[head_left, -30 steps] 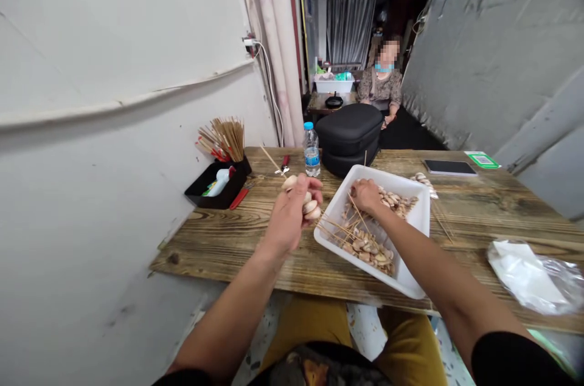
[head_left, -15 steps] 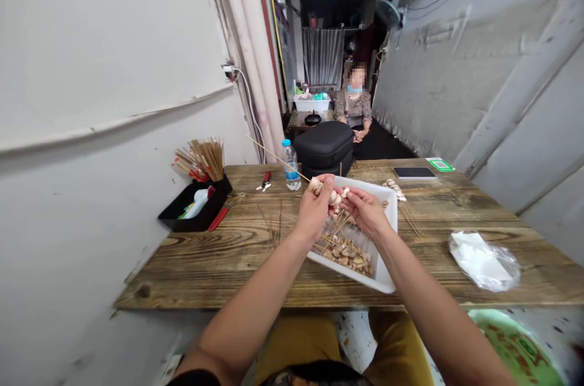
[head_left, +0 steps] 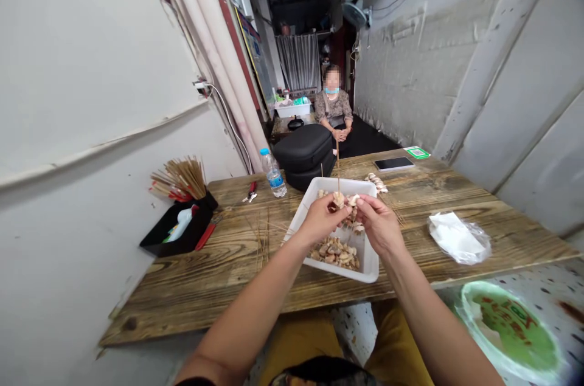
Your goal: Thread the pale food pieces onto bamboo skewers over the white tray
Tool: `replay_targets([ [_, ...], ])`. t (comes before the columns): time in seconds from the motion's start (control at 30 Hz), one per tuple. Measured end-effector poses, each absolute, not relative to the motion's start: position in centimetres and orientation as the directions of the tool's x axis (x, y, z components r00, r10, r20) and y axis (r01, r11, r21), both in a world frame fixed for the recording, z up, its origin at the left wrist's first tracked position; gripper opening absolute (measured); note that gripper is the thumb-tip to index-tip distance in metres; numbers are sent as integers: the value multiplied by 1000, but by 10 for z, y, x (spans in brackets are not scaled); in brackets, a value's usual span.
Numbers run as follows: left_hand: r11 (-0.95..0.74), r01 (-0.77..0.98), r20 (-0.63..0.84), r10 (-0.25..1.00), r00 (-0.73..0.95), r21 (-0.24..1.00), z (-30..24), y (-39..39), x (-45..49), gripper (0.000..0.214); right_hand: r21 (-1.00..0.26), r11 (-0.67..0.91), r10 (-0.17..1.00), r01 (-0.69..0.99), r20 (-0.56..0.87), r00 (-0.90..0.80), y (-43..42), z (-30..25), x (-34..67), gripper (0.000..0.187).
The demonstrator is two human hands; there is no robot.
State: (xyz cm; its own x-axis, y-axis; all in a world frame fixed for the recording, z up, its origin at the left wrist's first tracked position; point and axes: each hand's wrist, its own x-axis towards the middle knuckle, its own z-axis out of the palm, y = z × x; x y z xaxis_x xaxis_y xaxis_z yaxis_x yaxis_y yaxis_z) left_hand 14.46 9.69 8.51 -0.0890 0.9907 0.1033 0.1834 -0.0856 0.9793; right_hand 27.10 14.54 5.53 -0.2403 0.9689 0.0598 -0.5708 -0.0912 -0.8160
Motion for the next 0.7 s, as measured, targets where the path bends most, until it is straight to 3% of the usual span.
replay_targets([
  [0.2,-117,126,136,978,-155,985,85,104,152,28,-848,-93,950,-522,82,-302,143,46,271,33],
  [0.27,-156,221,191,971,-147,963,82,106,149,25,-924,61,944,-377,176,-279,141,47,279,32],
  [0.33,-156,403,240,956,-167,902,81,108,145,22,-915,389,907,-104,400,-132,135,57,289,32],
  [0.37,-137,501,258,949,-180,854,81,109,144,20,-818,570,821,76,565,-76,131,65,294,30],
  [0.43,-100,617,263,948,-180,781,81,111,142,16,-424,820,517,384,836,-182,124,85,300,27],
  [0.47,-93,628,252,953,-170,772,81,111,142,13,-185,881,358,436,862,-358,121,95,301,27],
  [0.53,-107,611,226,967,-121,784,82,112,144,11,174,905,159,389,710,-686,123,109,298,30],
  [0.6,-78,688,189,978,-87,721,83,113,145,14,299,886,167,356,511,-843,131,113,294,34],
  [0.7,-10,868,98,994,-45,497,81,113,144,14,206,883,350,422,312,-883,149,103,295,42],
])
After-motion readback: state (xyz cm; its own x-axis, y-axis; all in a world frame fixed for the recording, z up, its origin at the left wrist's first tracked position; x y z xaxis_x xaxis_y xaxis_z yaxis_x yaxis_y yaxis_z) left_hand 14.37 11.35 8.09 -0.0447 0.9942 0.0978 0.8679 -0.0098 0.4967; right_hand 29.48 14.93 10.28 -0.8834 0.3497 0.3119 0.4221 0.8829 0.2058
